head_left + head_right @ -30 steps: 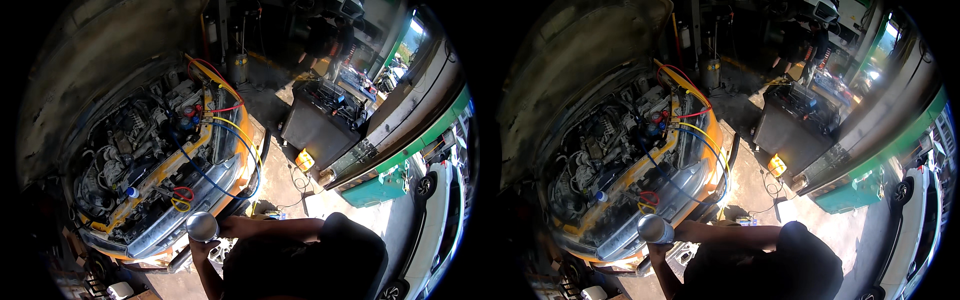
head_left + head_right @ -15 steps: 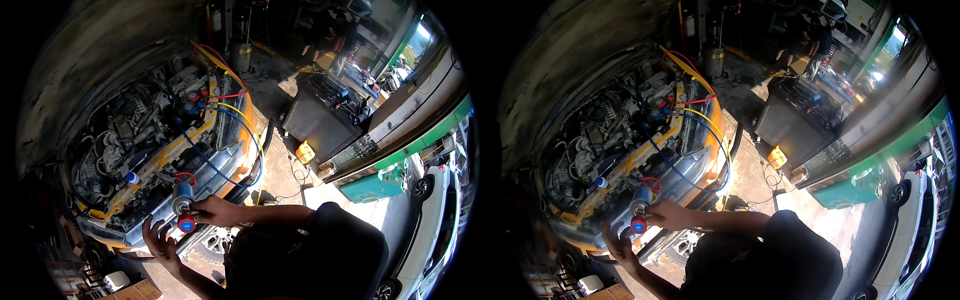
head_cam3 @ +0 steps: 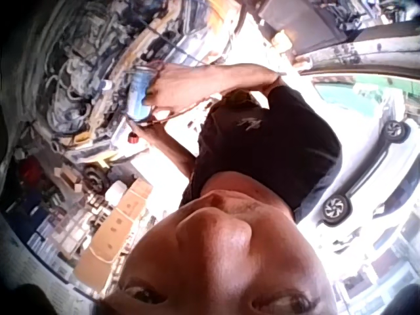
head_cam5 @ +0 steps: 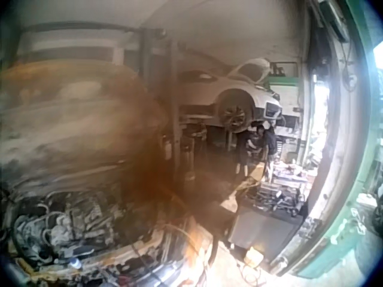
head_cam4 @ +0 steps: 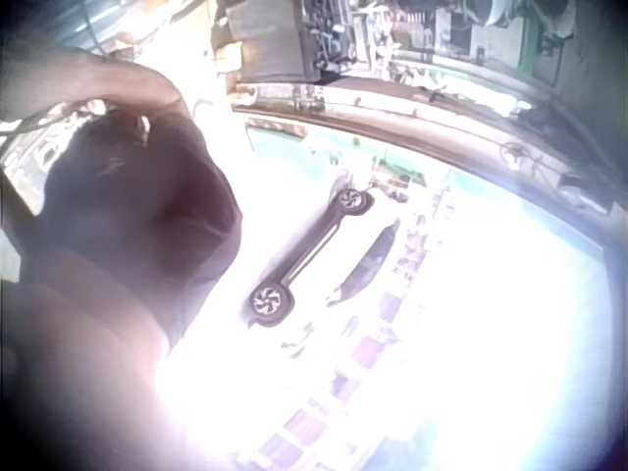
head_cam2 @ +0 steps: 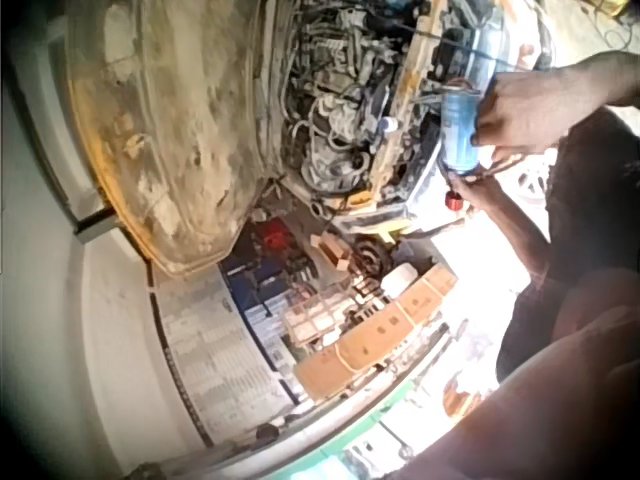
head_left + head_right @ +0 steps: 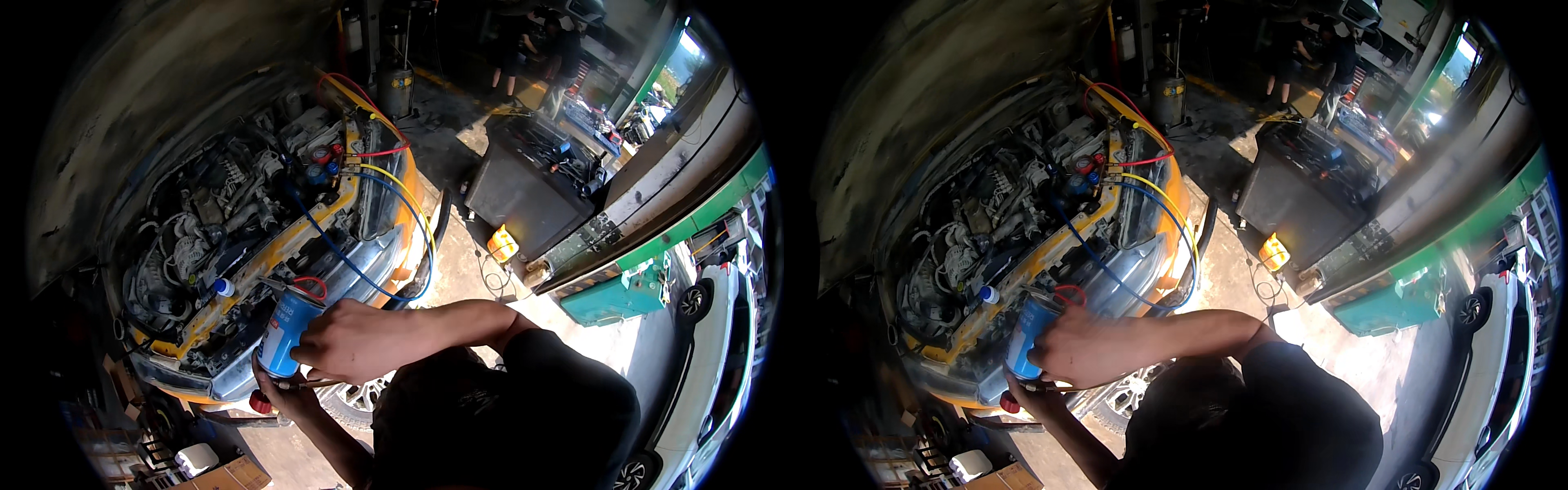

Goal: The person connects a refrigerant can to a manifold gauge set attached to a yellow car's engine bay. They operate a blue compressor unit and repeatedly open and close valves on the gauge set while monitoring the gauges. The person shakes the can and adjusts the setup throughout the process.

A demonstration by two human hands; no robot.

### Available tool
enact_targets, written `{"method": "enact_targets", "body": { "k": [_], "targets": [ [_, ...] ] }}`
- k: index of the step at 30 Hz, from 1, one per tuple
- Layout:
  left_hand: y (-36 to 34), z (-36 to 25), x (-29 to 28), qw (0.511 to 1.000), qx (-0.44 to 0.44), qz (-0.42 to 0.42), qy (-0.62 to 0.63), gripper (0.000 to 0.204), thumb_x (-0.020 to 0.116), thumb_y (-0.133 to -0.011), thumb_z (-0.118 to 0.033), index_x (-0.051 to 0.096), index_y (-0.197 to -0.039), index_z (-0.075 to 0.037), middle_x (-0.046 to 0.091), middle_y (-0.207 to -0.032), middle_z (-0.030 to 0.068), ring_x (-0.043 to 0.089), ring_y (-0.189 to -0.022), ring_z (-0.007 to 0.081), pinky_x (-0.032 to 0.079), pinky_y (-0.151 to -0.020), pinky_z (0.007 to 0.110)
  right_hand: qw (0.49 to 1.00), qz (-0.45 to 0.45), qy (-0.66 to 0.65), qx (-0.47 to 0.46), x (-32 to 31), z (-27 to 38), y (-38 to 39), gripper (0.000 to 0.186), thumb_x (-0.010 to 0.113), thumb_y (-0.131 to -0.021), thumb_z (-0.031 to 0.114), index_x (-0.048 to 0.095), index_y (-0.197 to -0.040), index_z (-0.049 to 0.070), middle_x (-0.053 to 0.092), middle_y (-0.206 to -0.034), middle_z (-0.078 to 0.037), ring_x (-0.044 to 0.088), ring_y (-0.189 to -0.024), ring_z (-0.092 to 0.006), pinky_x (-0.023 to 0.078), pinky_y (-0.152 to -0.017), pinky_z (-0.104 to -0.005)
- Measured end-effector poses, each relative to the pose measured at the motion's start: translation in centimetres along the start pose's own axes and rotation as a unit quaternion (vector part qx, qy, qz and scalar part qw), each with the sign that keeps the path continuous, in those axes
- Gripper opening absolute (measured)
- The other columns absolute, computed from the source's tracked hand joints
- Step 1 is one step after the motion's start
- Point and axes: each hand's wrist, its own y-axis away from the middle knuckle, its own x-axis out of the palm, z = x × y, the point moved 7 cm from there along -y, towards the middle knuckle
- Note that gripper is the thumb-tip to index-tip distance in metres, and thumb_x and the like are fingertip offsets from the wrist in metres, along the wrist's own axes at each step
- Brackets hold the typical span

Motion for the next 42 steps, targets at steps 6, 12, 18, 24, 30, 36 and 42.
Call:
{"method": "enact_targets", "body": {
  "k": [6,12,18,24,30,36,42],
  "targets": [
    [1.5,-2.5,-6.2,0.987,-0.007,-0.149,0.063,0.044,0.050,-0.085,-0.040,0.054,-0.114,-0.008,0.056,-0.112,0.0072,0.054,-0.104,0.0191,0.046,-0.086,0.031,0.911,-0.239,0.287,-0.176,-16.9,10.6,2.9,0.016,0.066,-0.069,0.008,0.061,-0.082,0.000,0.061,-0.076,-0.008,0.056,-0.057,-0.0122,0.038,-0.043,-0.0246],
    [3.5,-17.8,-8.9,0.938,0.253,-0.212,0.111,0.036,0.055,-0.084,-0.037,0.054,-0.098,-0.004,0.050,-0.066,0.0025,0.043,-0.048,0.0115,0.033,-0.038,0.020,0.902,-0.097,0.329,-0.262,-18.0,13.1,3.9,0.015,0.066,-0.072,0.014,0.057,-0.075,0.002,0.056,-0.069,-0.006,0.054,-0.055,-0.0145,0.037,-0.042,-0.0267],
    [4.5,-12.6,-10.7,0.960,0.137,-0.245,-0.011,0.031,0.056,-0.084,-0.035,0.056,-0.094,-0.006,0.051,-0.069,0.0015,0.043,-0.050,0.0105,0.032,-0.039,0.020,0.923,-0.045,0.287,-0.253,-18.1,12.0,3.7,0.021,0.065,-0.074,0.019,0.053,-0.068,0.004,0.052,-0.062,-0.004,0.052,-0.052,-0.0168,0.036,-0.041,-0.0288],
    [6.7,-7.7,-12.1,0.961,0.035,-0.266,-0.065,0.026,0.057,-0.083,-0.032,0.057,-0.090,-0.007,0.052,-0.072,0.0006,0.043,-0.051,0.0096,0.031,-0.040,0.020,0.961,-0.061,0.035,-0.268,-14.5,5.9,0.0,0.029,0.065,-0.076,0.025,0.048,-0.060,0.006,0.048,-0.055,-0.002,0.050,-0.050,-0.0191,0.034,-0.040,-0.0309],
    [5.8,-3.2,-9.0,0.908,0.022,-0.389,-0.153,0.032,0.061,-0.082,-0.032,0.060,-0.094,-0.003,0.059,-0.075,-0.0010,0.044,-0.051,0.0051,0.027,-0.039,0.019,0.980,0.122,0.118,0.108,4.5,-21.1,2.1,0.022,0.055,-0.078,0.015,0.057,-0.098,0.005,0.060,-0.075,-0.013,0.062,-0.075,-0.0296,0.048,-0.062,-0.0405],
    [2.6,-5.2,-5.6,0.922,0.021,-0.345,-0.174,0.030,0.060,-0.082,-0.028,0.060,-0.095,-0.001,0.062,-0.085,0.0049,0.061,-0.078,0.0137,0.050,-0.068,0.028,0.886,0.102,0.139,0.431,6.0,-45.9,5.5,0.034,0.052,-0.084,0.032,0.058,-0.107,0.008,0.065,-0.085,-0.015,0.063,-0.085,-0.0321,0.050,-0.071,-0.0436],
    [-2.1,1.8,-6.7,0.952,-0.098,-0.264,-0.117,0.021,0.063,-0.078,-0.022,0.061,-0.090,-0.006,0.059,-0.069,0.0000,0.051,-0.049,0.0125,0.038,-0.043,0.024,0.867,0.037,0.183,0.463,3.4,-56.8,0.5,0.041,0.047,-0.088,0.044,0.063,-0.096,0.008,0.066,-0.089,-0.014,0.064,-0.085,-0.0313,0.050,-0.071,-0.0421]
  ]
}}
